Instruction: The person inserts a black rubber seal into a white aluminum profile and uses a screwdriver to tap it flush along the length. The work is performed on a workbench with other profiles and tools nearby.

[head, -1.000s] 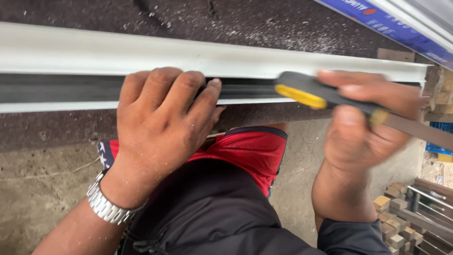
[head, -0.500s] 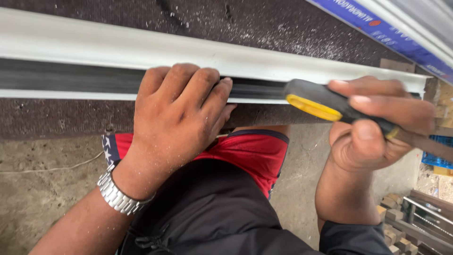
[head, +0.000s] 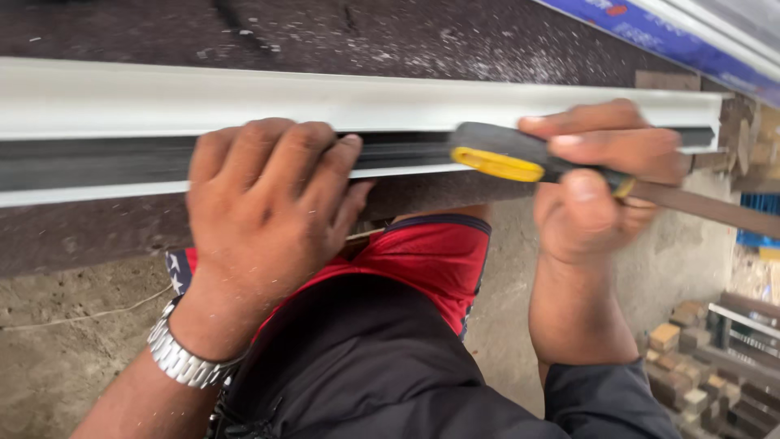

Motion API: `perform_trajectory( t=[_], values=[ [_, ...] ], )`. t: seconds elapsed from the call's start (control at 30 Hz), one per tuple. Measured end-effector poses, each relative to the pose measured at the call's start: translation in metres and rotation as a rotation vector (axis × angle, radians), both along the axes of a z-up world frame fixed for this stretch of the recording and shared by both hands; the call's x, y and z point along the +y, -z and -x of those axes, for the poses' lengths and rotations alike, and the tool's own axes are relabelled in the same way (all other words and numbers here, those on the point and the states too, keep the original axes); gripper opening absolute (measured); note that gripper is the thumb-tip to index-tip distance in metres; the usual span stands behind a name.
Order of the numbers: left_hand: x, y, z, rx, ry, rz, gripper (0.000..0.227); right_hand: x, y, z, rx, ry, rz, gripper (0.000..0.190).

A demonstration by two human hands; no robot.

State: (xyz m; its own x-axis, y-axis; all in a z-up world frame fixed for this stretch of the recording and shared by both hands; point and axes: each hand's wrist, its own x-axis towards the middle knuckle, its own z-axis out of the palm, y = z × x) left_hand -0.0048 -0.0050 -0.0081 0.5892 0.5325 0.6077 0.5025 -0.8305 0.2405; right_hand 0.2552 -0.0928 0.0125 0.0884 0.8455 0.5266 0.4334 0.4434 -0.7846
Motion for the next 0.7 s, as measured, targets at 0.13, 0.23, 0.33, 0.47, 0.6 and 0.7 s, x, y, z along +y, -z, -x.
perform_trajectory(
  t=[0.13, 0.23, 0.33, 0.47, 0.6, 0.7],
  values=[
    [0.0, 0.004, 0.001, 0.048, -0.012, -0.013, 0.032, -0.004, 0.005, -0.005, -0.092, -0.001, 0.081, 0.014],
    [-0.001, 0.012, 0.005, 0.128, -0.029, -0.024, 0.031, -0.016, 0.008, -0.01, -0.029, 0.072, -0.023, 0.013],
    [-0.002, 0.014, 0.005, 0.167, -0.048, -0.05, 0.03, -0.017, 0.011, -0.011, -0.03, 0.028, 0.072, 0.012],
    [-0.005, 0.015, 0.007, 0.126, -0.045, -0.034, 0.03, -0.021, 0.011, -0.013, 0.185, 0.055, -0.067, 0.013],
    [-0.003, 0.006, -0.002, 0.065, -0.042, -0.036, 0.034, -0.014, 0.015, -0.017, -0.02, 0.006, 0.097, 0.015],
    [-0.003, 0.002, -0.003, 0.035, -0.024, -0.006, 0.035, -0.016, 0.014, -0.016, 0.15, 0.057, -0.017, 0.011]
  ],
)
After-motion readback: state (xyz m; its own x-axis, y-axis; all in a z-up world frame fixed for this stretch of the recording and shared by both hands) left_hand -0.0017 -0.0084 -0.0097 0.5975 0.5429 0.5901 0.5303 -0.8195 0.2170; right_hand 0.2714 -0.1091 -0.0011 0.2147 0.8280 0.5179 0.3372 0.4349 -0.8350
